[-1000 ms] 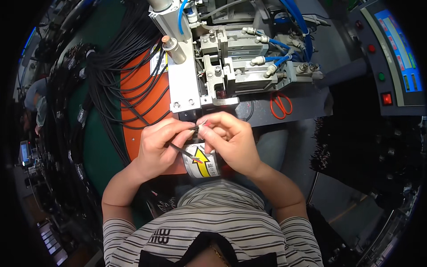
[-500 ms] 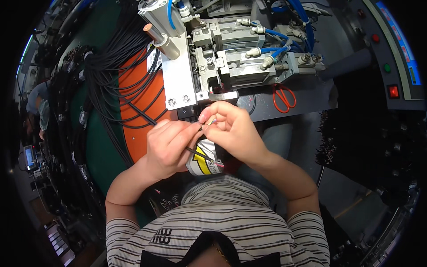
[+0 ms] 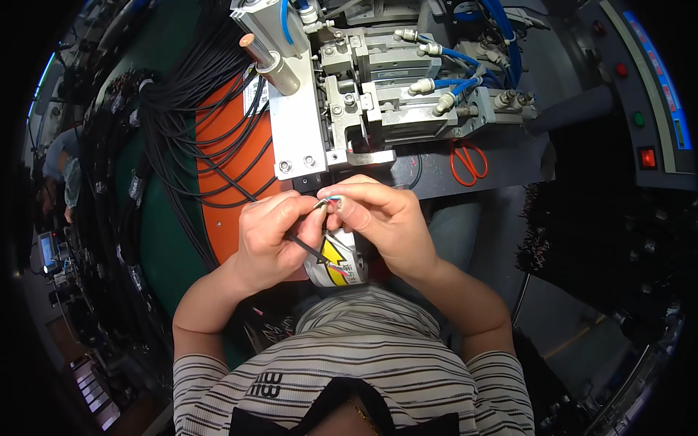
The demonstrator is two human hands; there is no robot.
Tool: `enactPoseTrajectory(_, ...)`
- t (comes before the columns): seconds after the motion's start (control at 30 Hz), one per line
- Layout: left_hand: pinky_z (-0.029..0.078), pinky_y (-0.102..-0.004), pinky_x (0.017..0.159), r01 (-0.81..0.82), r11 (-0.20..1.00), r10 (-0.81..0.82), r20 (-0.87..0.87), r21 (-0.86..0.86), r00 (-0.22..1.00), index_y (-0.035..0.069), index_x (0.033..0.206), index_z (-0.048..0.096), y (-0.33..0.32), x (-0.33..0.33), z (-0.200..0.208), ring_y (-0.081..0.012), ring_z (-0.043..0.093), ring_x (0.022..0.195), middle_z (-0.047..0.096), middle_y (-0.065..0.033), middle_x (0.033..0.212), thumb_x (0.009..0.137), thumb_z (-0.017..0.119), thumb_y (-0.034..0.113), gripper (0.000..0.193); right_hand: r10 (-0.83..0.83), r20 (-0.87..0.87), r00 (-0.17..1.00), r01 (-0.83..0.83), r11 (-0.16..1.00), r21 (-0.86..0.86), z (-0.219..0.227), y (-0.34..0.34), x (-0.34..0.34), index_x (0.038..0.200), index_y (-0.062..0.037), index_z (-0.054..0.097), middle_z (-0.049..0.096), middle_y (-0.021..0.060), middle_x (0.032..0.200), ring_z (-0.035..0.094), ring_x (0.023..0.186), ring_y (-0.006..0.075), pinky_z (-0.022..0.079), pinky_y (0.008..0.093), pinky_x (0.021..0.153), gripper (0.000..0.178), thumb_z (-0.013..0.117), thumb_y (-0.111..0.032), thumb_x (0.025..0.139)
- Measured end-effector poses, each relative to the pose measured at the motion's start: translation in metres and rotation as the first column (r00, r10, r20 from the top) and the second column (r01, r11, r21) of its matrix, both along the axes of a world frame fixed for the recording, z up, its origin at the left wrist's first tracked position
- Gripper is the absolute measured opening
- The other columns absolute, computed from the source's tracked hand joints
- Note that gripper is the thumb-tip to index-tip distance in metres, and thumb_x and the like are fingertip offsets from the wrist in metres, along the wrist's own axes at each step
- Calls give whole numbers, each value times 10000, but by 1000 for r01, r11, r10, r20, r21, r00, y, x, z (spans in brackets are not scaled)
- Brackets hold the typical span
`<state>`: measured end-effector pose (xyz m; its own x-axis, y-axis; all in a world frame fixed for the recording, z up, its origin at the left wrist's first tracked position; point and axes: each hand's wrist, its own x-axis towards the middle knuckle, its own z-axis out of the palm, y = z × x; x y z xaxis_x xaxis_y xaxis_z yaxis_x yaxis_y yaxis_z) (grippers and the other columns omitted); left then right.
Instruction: Manually inserting individual wires from a bundle into a connector block on an industrial assembly machine.
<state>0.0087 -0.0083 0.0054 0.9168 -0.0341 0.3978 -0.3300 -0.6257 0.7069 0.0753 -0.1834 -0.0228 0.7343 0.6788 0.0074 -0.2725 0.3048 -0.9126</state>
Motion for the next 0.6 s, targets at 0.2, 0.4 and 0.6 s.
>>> enactPoseTrajectory(0.2,446,-289,478,35,997,-40,-72,-63,997,-24,905,634,3,1,0,-177,565,516,605,-99,665,826,665,-23,85,92,-188,978,-81,995,64,1,-2,5,1148,31,664,635,98,1039,630,833,116,516,225,743,216,589,-8,949)
enactPoseTrajectory(0.4,441,-300,482,76,992,-91,-142,-104,986,-21,907,634,5,1,-2,-177,562,523,599,-93,673,830,659,-12,81,15,110,994,-4,996,-94,0,-2,10,1062,51,686,650,113,987,646,726,115,509,199,588,167,597,27,923)
enactPoseTrajectory(0.6,405,-317,512,69,924,-88,33,377,996,34,868,625,0,-5,0,-188,537,518,485,-31,649,741,682,88,150,56,462,885,105,943,-316,6,-4,16,930,35,689,657,98,898,640,623,139,493,233,511,85,635,16,867)
